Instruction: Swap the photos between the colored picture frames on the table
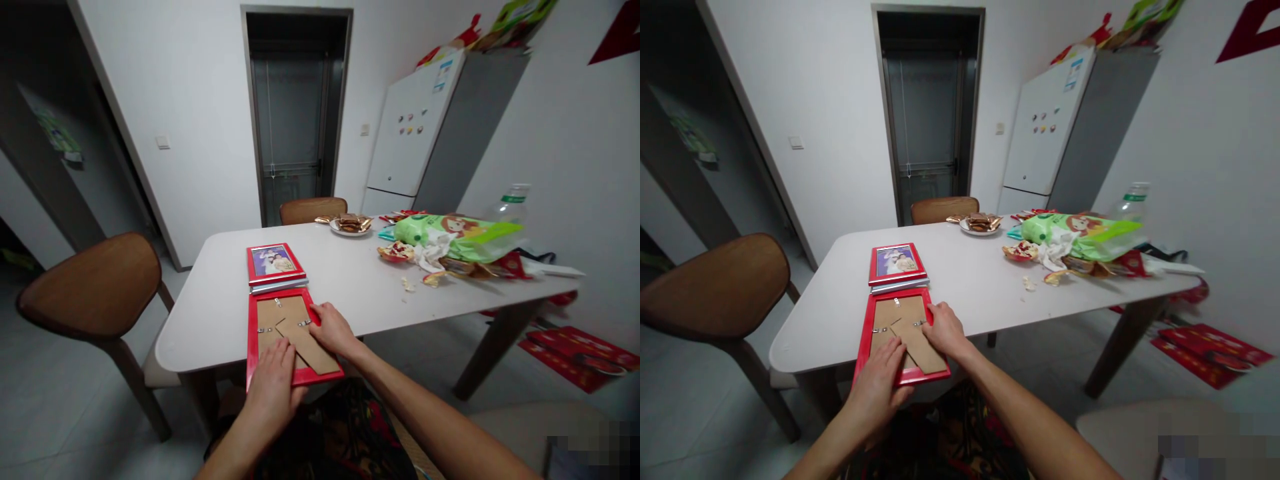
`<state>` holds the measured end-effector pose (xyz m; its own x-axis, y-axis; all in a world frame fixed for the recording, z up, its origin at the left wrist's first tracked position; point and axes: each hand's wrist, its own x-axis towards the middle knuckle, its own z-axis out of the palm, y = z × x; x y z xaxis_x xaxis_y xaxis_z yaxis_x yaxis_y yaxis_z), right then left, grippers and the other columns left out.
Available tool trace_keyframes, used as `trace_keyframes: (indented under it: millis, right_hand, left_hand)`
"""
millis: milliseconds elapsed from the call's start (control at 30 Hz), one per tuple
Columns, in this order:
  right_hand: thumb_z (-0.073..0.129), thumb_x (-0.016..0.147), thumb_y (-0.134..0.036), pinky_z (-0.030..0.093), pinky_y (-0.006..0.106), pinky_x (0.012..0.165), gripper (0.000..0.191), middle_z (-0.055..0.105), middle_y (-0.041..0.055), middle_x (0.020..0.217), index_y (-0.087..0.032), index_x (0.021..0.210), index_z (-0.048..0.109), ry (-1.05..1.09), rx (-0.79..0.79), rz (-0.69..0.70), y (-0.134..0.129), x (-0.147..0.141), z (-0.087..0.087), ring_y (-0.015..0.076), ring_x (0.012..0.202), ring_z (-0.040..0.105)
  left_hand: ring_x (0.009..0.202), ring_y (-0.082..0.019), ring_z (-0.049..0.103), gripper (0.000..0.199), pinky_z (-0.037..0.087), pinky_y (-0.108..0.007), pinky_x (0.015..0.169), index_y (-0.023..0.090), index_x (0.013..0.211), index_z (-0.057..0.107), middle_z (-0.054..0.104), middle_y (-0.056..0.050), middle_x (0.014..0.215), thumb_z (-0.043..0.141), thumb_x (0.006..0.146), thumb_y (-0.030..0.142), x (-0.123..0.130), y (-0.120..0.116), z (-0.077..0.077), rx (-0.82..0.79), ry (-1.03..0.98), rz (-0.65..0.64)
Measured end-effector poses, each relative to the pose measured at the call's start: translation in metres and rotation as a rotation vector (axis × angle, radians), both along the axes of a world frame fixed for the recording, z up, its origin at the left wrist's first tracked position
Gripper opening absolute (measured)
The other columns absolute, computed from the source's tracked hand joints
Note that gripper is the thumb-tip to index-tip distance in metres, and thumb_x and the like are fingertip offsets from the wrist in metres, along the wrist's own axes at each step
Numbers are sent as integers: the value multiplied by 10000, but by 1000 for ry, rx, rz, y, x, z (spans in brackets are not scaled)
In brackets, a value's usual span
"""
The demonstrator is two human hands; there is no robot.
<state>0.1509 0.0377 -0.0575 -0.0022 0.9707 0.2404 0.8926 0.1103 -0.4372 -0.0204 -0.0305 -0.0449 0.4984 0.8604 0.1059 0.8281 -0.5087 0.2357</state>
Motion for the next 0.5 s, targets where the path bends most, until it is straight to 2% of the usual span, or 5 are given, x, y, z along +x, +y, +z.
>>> trace_keyframes:
  millis: [100,200,367,500]
  right_hand:
    - [468,680,-171,336,229,806,348,495,76,1047,-173,1018,550,-13,39,65,0,-1,3,156,946,461]
    - [460,690,-152,324,239,829,274,479,77,1106,-172,919,610,-66,26,101,2,-4,6,164,970,453]
    - [434,741,-185,338,228,793,250,511,63,1034,-191,884,639,-100,-11,57,8,-7,8,151,925,473]
    - [422,767,-214,347,222,760,250,519,52,1007,-206,884,643,-100,3,49,8,-8,9,142,890,476]
  left_hand:
    - [1215,-286,297,666,237,-475,997,96,1194,409,342,-180,1312,628,614,340,-30,7,-1,-7,-86,73]
    - [1226,-275,281,649,273,-445,988,106,1145,447,357,-185,1302,659,588,364,-46,13,-7,-5,-188,67]
    - [1211,-272,312,463,321,-421,964,151,946,538,433,-169,1249,691,561,357,-48,15,-10,-5,-294,23]
    - [1203,-273,327,457,336,-413,955,151,914,532,447,-171,1233,708,542,352,-47,13,-7,-12,-304,33]
